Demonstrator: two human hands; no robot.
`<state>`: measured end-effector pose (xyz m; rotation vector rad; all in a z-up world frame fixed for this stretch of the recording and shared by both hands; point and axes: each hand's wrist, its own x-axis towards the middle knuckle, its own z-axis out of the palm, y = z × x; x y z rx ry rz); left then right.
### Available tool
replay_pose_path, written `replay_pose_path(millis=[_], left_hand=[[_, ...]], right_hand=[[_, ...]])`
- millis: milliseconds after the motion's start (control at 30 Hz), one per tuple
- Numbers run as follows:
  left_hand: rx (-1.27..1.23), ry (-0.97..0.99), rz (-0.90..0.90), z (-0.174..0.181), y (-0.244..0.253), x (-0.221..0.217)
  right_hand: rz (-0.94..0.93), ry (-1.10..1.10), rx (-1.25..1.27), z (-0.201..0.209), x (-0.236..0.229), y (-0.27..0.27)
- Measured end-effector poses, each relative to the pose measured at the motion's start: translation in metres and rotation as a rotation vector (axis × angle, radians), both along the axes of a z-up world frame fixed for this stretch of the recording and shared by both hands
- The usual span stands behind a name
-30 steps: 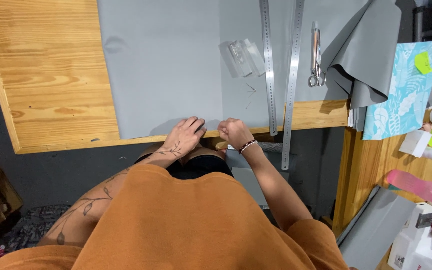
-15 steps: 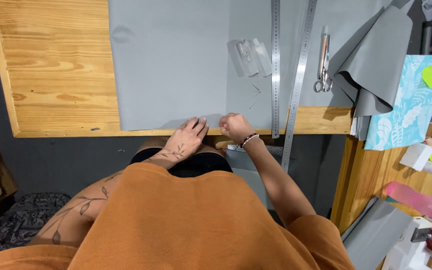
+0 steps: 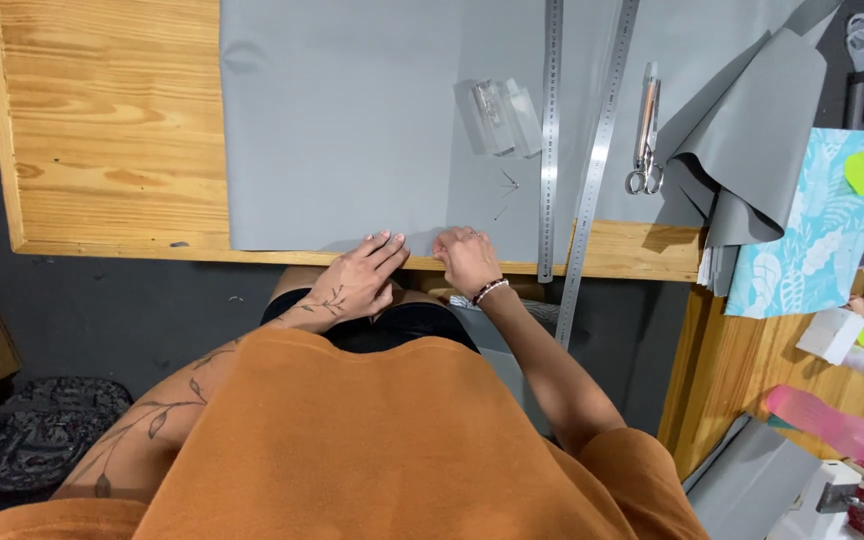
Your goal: The person measures and marks a large sheet of gray fabric on a wooden table using a metal ruler and a pencil. They then use scissors to cut the fabric along the marked lines and place the cut piece into a white bin.
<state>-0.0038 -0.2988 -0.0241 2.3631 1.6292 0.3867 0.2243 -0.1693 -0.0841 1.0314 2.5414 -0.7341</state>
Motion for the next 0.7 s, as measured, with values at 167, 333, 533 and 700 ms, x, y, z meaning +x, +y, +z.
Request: replay_pose_path(millis=[167, 333, 533, 700], left_hand=[[0.001, -0.068, -0.002, 0.007, -0.002, 0.0], [-0.004, -0.057, -0.007, 0.009, -0.004, 0.002], [-0.01, -0.034, -0.007, 0.01, -0.007, 0.006], [-0.02, 0.008, -0.011, 0.011, -0.006, 0.007]], right_hand=[[-0.058, 0.063, 0.063, 0.005, -0.005, -0.01], [-0.1, 0.181, 0.043, 0.022, -0.006, -0.013], [-0.188, 0.316, 0.008, 0.028, -0.008, -0.016], [-0.323, 0.385, -0.044, 0.035, -0.01, -0.017]])
